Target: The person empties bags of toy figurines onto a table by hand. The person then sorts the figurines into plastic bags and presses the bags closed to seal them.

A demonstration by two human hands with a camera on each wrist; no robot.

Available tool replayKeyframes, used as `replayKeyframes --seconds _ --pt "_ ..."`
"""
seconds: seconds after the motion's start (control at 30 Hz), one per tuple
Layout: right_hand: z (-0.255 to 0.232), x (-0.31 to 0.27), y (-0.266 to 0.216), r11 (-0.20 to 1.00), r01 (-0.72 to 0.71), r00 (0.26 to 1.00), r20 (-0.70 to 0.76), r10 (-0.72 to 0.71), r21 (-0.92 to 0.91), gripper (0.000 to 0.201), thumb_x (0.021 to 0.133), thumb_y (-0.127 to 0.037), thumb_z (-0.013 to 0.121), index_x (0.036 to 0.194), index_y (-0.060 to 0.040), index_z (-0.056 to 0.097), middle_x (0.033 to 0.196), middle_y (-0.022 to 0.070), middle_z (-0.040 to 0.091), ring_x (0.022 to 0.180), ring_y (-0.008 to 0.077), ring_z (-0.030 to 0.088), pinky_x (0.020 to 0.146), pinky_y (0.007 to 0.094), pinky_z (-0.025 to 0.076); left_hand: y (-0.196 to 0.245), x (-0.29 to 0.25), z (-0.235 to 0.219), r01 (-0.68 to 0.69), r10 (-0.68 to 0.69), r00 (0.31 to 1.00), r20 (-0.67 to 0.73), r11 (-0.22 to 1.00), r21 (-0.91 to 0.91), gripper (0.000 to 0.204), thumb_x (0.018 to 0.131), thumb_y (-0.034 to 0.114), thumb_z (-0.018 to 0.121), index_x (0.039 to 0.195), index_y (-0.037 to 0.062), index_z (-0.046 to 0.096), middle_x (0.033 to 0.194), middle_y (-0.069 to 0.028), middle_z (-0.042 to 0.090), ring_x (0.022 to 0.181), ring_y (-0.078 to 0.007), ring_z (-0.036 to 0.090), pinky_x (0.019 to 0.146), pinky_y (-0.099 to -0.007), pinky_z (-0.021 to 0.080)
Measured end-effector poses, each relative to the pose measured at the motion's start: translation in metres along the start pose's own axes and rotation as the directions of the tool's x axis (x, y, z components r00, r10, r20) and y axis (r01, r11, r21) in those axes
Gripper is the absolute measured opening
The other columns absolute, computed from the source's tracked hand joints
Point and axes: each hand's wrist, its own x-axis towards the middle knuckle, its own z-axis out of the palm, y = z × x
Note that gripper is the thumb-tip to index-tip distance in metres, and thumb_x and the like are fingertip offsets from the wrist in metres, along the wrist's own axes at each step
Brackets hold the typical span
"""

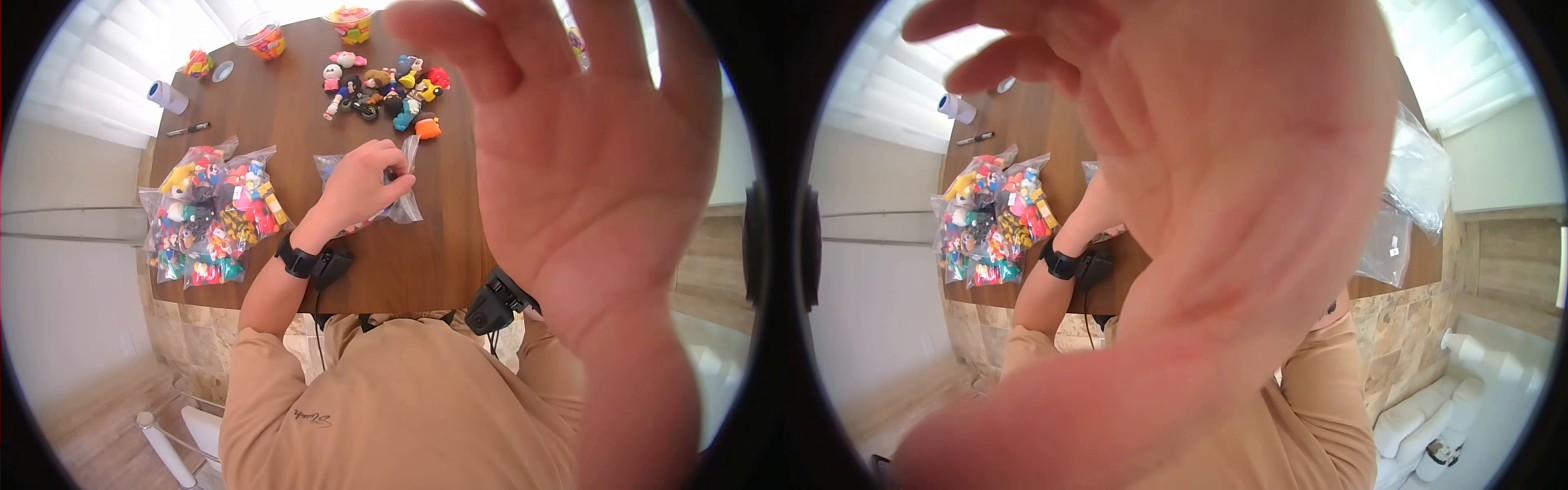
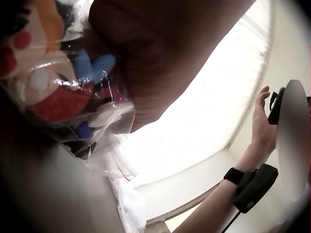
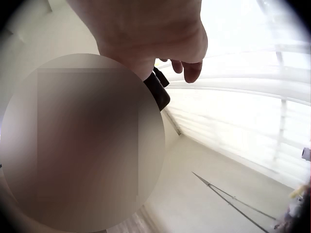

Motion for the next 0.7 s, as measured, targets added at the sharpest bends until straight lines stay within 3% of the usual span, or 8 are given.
replayKeyframes --seconds 0.1,0.2,0.3,0.43,0.5,0.6,0.7 --pt "-0.024 -0.002 -0.003 1.000 0.016 1.000 -0.016 -0.016 -0.016 0.116 0.071 -0.057 0.083 0.152 0.0007 0.022 0.142 0.0292 0.044 0.107 0.0377 0.062 0.080 0.0356 0.050 0.013 0.000 -0.008 0.073 -0.078 0.994 0.074 0.995 0.068 0.016 0.080 0.018 0.070 0.075 0.0049 0.062 0.082 -0.0061 0.060 0.084 -0.0265 0.059 0.073 -0.0382 0.048" --pt "-0.026 -0.012 -0.008 0.999 0.040 0.999 -0.026 -0.041 -0.032 0.117 0.071 -0.058 0.083 0.152 0.0007 0.022 0.142 0.0294 0.044 0.107 0.0381 0.062 0.081 0.0359 0.050 0.000 0.003 -0.003 0.023 -0.036 0.995 0.098 0.991 0.130 0.016 0.080 0.017 0.070 0.075 0.0049 0.061 0.082 -0.0061 0.060 0.084 -0.0265 0.059 0.073 -0.0380 0.048" --pt "-0.011 -0.013 -0.006 0.997 0.058 0.997 -0.039 -0.060 -0.049 0.117 0.071 -0.058 0.082 0.152 0.0007 0.022 0.142 0.0296 0.044 0.108 0.0386 0.062 0.082 0.0361 0.050 -0.002 0.002 -0.002 0.004 -0.017 0.996 0.090 0.990 0.138 0.016 0.080 0.017 0.070 0.074 0.0050 0.061 0.081 -0.0061 0.060 0.083 -0.0266 0.058 0.073 -0.0383 0.048" --pt "-0.028 -0.019 -0.012 0.994 0.078 0.995 -0.056 -0.082 -0.076 0.117 0.071 -0.059 0.082 0.152 0.0007 0.022 0.143 0.0299 0.043 0.109 0.0392 0.061 0.083 0.0365 0.049 -0.001 0.001 -0.002 -0.018 0.006 0.996 0.088 0.991 0.136 0.016 0.080 0.017 0.070 0.074 0.0051 0.060 0.081 -0.0059 0.060 0.083 -0.0268 0.058 0.074 -0.0387 0.048" --pt "-0.041 -0.026 -0.018 0.992 0.087 0.993 -0.066 -0.094 -0.091 0.118 0.071 -0.060 0.082 0.152 0.0007 0.022 0.143 0.0300 0.043 0.109 0.0395 0.061 0.083 0.0367 0.049 0.011 -0.002 -0.006 -0.027 0.027 1.000 -0.003 0.999 0.027 0.017 0.080 0.017 0.070 0.074 0.0051 0.060 0.081 -0.0060 0.060 0.084 -0.0271 0.058 0.074 -0.0389 0.048" --pt "-0.042 -0.024 -0.017 0.989 0.103 0.991 -0.077 -0.111 -0.109 0.118 0.071 -0.061 0.081 0.152 0.0007 0.021 0.143 0.0302 0.043 0.110 0.0399 0.061 0.084 0.0370 0.049 0.007 -0.002 -0.004 -0.055 0.056 0.998 -0.008 0.996 0.071 0.017 0.080 0.018 0.069 0.075 0.0051 0.061 0.081 -0.0062 0.060 0.084 -0.0272 0.058 0.074 -0.0390 0.048" --pt "-0.049 -0.026 -0.018 0.985 0.120 0.987 -0.089 -0.132 -0.125 0.118 0.071 -0.061 0.081 0.152 0.0008 0.021 0.143 0.0305 0.043 0.110 0.0404 0.060 0.085 0.0372 0.049 0.004 -0.001 -0.001 0.018 -0.022 0.999 0.033 0.994 0.109 0.016 0.081 0.018 0.069 0.075 0.0050 0.061 0.080 -0.0066 0.060 0.085 -0.0273 0.058 0.074 -0.0390 0.048"
